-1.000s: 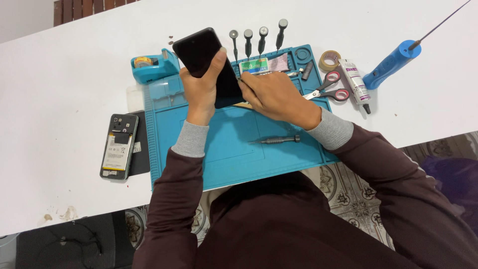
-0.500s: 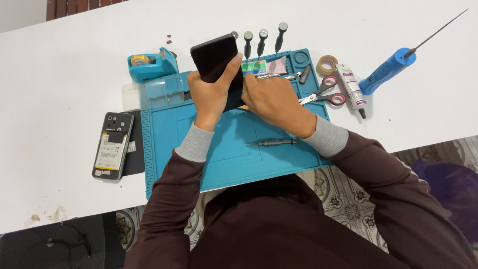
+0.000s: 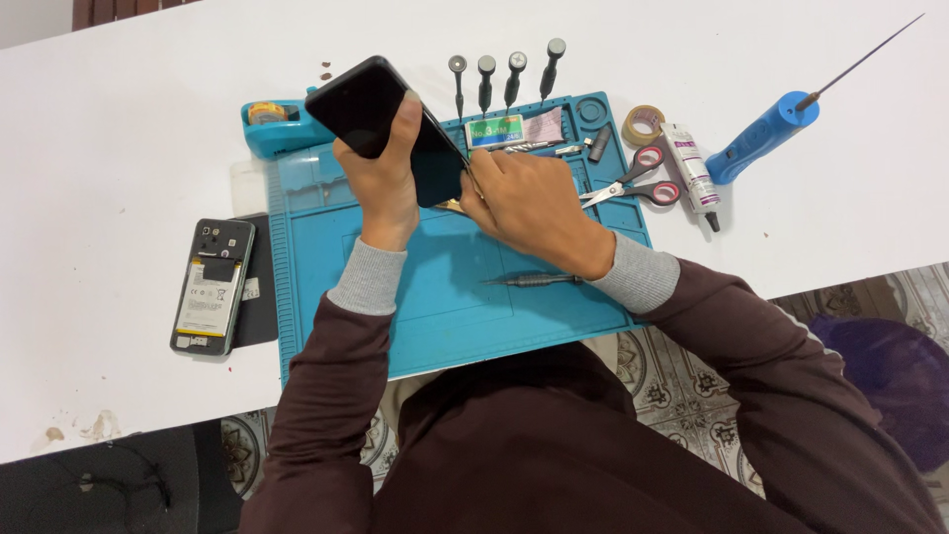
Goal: The person uses a screwdriver to remove screws from a disassembled smartphone and then uses a toothbrush to clean the interior components. The phone remains open on the workbench throughout the clip.
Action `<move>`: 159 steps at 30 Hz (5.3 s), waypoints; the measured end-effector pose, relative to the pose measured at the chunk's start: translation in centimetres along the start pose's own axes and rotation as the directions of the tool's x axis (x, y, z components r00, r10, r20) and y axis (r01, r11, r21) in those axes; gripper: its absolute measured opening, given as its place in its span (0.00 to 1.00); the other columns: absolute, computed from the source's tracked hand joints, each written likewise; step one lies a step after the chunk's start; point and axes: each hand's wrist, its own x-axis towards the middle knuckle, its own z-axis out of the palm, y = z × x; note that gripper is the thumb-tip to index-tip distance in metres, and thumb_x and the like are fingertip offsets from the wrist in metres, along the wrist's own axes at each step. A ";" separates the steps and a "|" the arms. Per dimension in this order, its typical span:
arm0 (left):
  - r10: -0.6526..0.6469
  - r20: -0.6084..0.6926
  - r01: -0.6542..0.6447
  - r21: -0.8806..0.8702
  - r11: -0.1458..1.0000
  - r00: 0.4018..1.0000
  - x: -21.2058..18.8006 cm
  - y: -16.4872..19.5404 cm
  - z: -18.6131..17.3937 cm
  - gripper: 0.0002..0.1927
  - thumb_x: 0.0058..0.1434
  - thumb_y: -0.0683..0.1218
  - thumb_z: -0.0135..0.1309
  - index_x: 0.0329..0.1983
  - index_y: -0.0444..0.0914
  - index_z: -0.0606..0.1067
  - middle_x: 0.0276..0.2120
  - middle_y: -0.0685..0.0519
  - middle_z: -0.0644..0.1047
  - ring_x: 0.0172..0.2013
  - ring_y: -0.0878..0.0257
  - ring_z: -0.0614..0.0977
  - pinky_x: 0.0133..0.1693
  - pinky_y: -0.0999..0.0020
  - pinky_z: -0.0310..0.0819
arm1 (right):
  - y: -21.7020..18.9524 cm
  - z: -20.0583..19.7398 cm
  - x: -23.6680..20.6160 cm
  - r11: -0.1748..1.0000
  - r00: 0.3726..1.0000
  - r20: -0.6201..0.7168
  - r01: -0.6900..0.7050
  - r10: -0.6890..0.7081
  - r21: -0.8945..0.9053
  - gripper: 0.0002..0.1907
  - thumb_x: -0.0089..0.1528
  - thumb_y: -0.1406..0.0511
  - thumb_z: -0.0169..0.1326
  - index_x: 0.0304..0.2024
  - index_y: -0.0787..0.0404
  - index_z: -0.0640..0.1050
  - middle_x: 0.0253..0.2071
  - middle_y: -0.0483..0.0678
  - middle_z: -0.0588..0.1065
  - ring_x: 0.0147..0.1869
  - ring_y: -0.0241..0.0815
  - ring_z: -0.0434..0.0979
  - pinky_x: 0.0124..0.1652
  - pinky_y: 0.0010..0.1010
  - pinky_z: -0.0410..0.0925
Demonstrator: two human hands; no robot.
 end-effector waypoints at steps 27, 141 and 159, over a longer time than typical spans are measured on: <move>-0.067 -0.172 0.094 0.150 0.984 0.983 1.0 0.9 0.5 0.18 0.58 0.58 0.68 0.26 0.41 0.79 0.23 0.61 0.78 0.22 0.73 0.76 0.26 0.78 0.69 | 2.0 2.1 0.4 0.998 0.985 0.162 0.052 -0.059 0.048 0.07 0.67 0.68 0.53 0.35 0.64 0.70 0.22 0.52 0.73 0.21 0.52 0.72 0.22 0.41 0.63; -0.265 0.326 0.415 -0.607 0.678 0.908 3.7 -2.6 -5.1 0.35 0.60 0.78 0.46 0.43 0.44 0.67 0.30 0.57 0.65 0.19 0.67 0.65 0.19 0.70 0.59 | 0.2 -5.7 2.3 0.976 0.286 0.953 -0.216 0.102 -0.039 0.20 0.42 0.51 0.73 0.24 0.57 0.84 0.17 0.45 0.79 0.25 0.45 0.80 0.27 0.38 0.69; -0.283 0.583 0.547 -0.343 0.764 0.762 1.8 0.5 -8.2 0.37 0.58 0.61 0.52 0.66 0.37 0.62 0.33 0.53 0.67 0.38 0.60 0.74 0.53 0.54 0.74 | 2.1 -1.3 3.0 0.850 0.605 0.778 -0.312 -0.167 0.425 0.14 0.67 0.60 0.49 0.44 0.68 0.72 0.28 0.51 0.77 0.29 0.46 0.79 0.32 0.37 0.71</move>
